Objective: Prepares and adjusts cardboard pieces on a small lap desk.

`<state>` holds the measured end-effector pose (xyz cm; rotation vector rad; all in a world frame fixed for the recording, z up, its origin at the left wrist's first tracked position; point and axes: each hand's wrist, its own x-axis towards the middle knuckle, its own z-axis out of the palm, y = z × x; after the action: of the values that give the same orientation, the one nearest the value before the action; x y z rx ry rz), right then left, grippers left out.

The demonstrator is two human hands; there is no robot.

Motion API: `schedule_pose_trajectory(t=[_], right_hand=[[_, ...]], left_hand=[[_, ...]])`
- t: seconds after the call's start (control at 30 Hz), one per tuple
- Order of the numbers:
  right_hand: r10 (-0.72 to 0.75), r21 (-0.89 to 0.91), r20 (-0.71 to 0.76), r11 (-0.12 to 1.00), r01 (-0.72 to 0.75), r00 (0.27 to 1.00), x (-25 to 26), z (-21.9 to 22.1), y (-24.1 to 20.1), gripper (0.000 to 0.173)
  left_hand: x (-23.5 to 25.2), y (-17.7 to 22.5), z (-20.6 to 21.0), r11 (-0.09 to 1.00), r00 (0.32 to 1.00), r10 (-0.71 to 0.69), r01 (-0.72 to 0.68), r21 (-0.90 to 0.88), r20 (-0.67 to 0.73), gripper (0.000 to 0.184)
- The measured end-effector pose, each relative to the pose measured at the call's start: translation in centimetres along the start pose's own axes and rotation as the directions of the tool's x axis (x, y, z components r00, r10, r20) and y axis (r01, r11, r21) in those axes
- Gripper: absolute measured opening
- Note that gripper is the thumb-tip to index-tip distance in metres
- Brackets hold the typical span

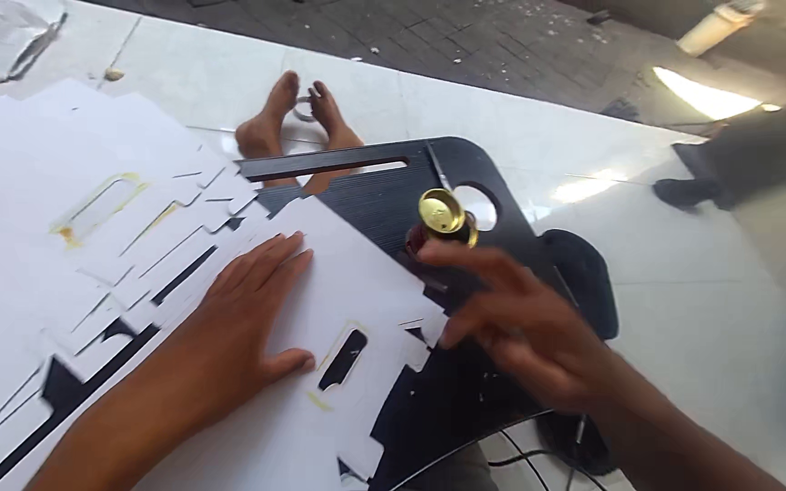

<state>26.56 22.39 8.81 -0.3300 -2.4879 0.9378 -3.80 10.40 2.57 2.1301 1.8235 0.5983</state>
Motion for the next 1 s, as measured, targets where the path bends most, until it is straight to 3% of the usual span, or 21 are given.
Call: schedule_pose_trajectory(t=[0.1, 0.2, 0.53, 0.63, 0.8, 1.0], right_hand=[[0.081, -0.267, -0.196, 0.954, -0.133, 0.977, 0.4, -4.5, 0.9, 0.024], [0.143, -0.414, -0.242, 0.879, -0.236, 0.96, 0.6, -5.6, 1.7, 0.028], [0.217, -0.413, -0.155, 0.872, -0.263, 0.964, 1.2, -2.9, 2.9, 0.03], [0.227, -0.361, -0.143, 0.894, -0.264, 0.963, 1.1, -3.1, 2.7, 0.03], [0.319, -0.12, -0.118, 0.935, -0.333, 0.94, 1.0, -3.8, 2.3, 0.03], [0.403, 0.086, -0.104, 0.915, -0.395, 0.909, 0.9, -4.4, 2.0, 0.032]], left_hand=[[-0.4, -0.8, 0.8, 1.0, 1.0, 0.021, -0.021, 0.001, -0.022, 0.1], [-0.7, -1.5, 1.1, 1.0, 1.0, 0.011, -0.011, -0.016, -0.012, 0.102], [-1.0, -1.6, 0.0, 0.998, 0.997, 0.015, -0.011, -0.054, 0.076, 0.103], [-1.0, -1.6, -0.2, 0.999, 0.996, 0.02, -0.015, -0.052, 0.091, 0.104], [-1.0, -1.5, -0.3, 0.998, 0.995, 0.012, -0.006, -0.062, 0.097, 0.103], [-1.0, -1.6, -0.1, 0.997, 0.996, 0.014, -0.008, -0.072, 0.084, 0.104]])
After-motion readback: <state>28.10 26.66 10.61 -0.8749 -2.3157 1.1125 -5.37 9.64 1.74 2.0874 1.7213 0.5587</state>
